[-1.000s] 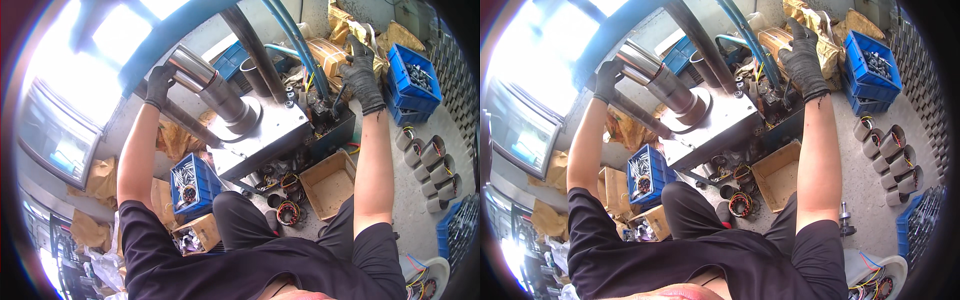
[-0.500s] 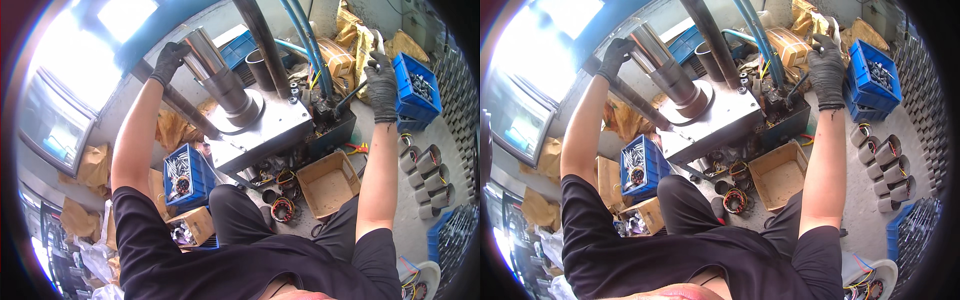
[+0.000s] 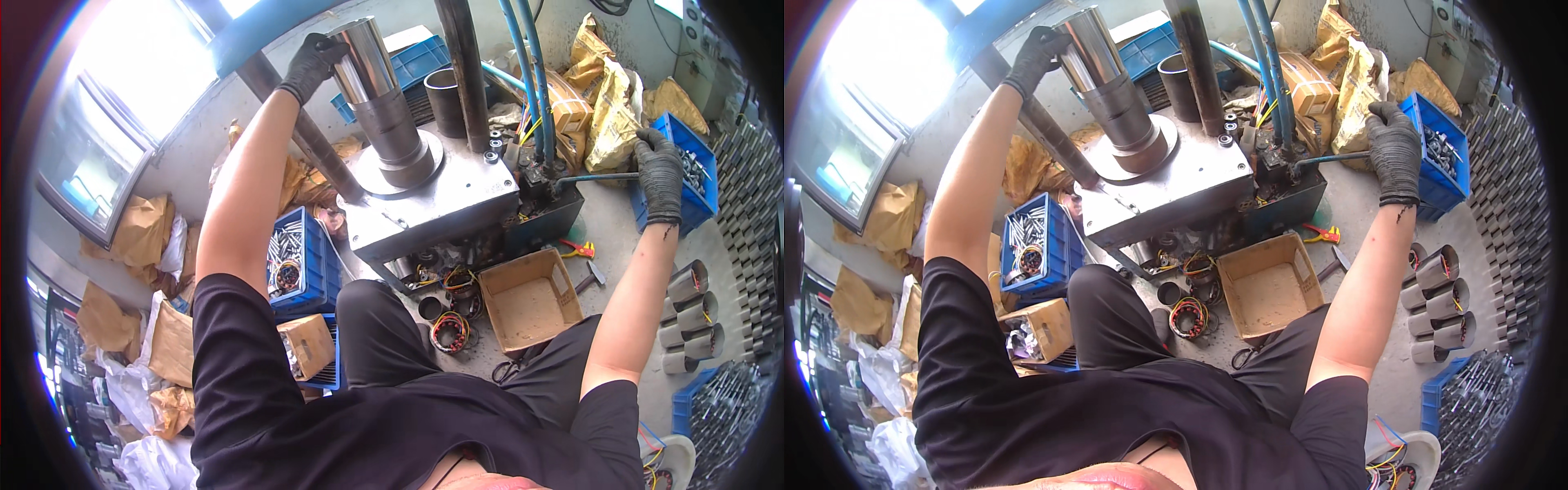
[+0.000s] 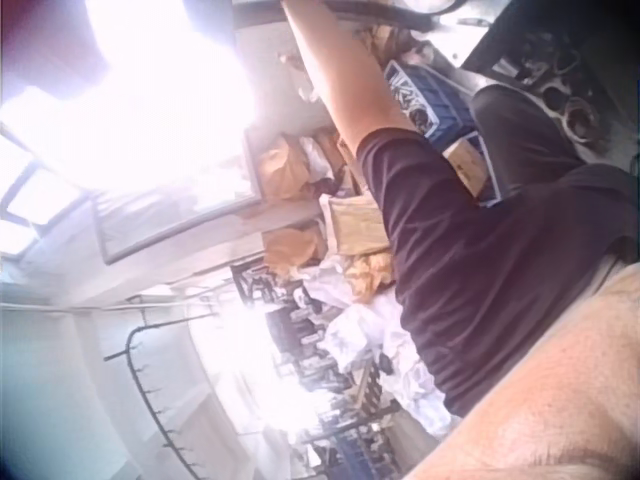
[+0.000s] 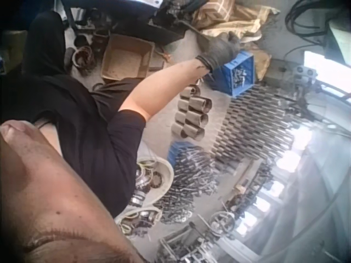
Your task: Assembling electrical motor stator coils and pressing a metal housing component using a hydraulic machine.
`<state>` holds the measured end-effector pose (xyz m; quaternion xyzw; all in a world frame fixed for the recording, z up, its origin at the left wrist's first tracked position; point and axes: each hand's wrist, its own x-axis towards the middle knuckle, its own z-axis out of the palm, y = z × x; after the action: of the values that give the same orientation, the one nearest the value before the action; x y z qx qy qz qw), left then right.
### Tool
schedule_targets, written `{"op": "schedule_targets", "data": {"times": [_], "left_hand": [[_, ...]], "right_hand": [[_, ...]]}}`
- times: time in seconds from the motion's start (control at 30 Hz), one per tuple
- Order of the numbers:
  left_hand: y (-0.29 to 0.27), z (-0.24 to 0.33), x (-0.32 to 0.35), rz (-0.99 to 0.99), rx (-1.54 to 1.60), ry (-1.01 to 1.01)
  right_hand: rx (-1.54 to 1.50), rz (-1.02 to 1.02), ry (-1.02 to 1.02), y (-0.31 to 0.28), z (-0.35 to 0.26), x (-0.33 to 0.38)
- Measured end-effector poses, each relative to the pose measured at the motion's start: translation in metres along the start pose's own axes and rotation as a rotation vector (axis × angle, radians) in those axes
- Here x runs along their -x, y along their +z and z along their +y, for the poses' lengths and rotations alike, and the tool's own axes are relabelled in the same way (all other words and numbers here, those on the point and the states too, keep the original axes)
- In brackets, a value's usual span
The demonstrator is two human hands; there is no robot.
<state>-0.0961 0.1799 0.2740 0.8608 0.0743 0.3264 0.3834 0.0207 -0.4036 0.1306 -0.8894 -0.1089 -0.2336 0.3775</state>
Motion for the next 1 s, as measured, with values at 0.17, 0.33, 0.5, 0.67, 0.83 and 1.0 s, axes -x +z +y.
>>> {"op": "schedule_targets", "data": {"times": [0.17,0.33,0.5,0.67,0.83,1.0], "left_hand": [[0.063,-0.037,0.076,0.42,-0.003,0.124],[0.136,-0.127,0.186,0.451,-0.079,-0.021],[0.174,-0.149,0.24,0.208,-0.303,-0.108],[0.17,-0.152,0.237,0.137,-0.292,-0.117],[0.167,-0.145,0.229,0.207,-0.259,-0.201],[0.16,-0.149,0.222,0.174,-0.299,-0.275]], "right_hand": [[-0.069,-0.108,-0.05,-0.006,0.007,0.01],[0.097,-0.453,-0.278,-0.007,-0.037,0.03],[0.353,-0.942,-0.388,-0.036,-0.046,0.051],[0.414,-1.03,-0.491,-0.043,0.005,0.081],[0.614,-0.965,-0.518,-0.032,0.038,0.147],[0.592,-0.8,-0.336,-0.029,0.016,0.159]]}}
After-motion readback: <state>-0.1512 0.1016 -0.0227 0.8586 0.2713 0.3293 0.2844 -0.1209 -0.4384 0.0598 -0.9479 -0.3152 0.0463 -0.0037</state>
